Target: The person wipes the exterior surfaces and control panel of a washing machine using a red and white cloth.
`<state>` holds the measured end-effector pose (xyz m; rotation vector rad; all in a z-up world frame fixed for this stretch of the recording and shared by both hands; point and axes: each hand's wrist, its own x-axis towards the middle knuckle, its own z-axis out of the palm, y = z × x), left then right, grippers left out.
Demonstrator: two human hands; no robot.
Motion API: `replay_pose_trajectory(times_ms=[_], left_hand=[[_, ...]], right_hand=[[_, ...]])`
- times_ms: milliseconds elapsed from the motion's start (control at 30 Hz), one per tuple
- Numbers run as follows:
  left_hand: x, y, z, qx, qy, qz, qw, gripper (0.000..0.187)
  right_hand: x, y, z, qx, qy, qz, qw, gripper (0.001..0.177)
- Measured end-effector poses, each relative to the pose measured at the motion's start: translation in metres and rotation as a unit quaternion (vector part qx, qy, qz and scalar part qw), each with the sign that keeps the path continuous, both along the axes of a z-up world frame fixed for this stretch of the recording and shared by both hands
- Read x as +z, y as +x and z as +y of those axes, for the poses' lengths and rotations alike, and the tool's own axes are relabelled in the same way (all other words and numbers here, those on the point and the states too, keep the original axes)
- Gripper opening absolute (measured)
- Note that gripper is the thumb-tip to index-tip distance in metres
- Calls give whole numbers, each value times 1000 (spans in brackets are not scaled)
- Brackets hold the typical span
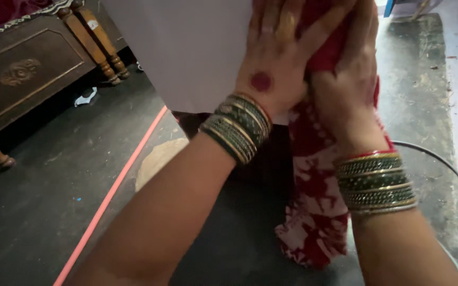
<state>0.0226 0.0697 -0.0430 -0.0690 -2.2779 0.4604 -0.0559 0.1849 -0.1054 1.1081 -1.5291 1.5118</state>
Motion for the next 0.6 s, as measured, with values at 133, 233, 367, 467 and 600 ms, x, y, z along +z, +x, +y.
replay_pose_trajectory(times_ms=[133, 233, 367, 467, 600], left_hand=[[-44, 3, -3, -85, 30, 37, 995, 85], [-67, 1, -5, -61, 35, 11, 997, 83], [-83, 5, -5, -53, 43, -6, 998, 82], [-92, 8, -5, -38, 43, -32, 998, 80], [-109, 11, -3, -50, 55, -43, 996, 74]], right_hand=[[-38, 9, -1, -50, 23, 0, 999, 81], [-54, 14, 0, -60, 35, -11, 998, 79], [-66, 20, 0, -65, 44, -38, 996, 78], [-75, 23, 1, -55, 42, -46, 997, 81], [-92, 26, 0, -75, 56, -54, 994, 86]])
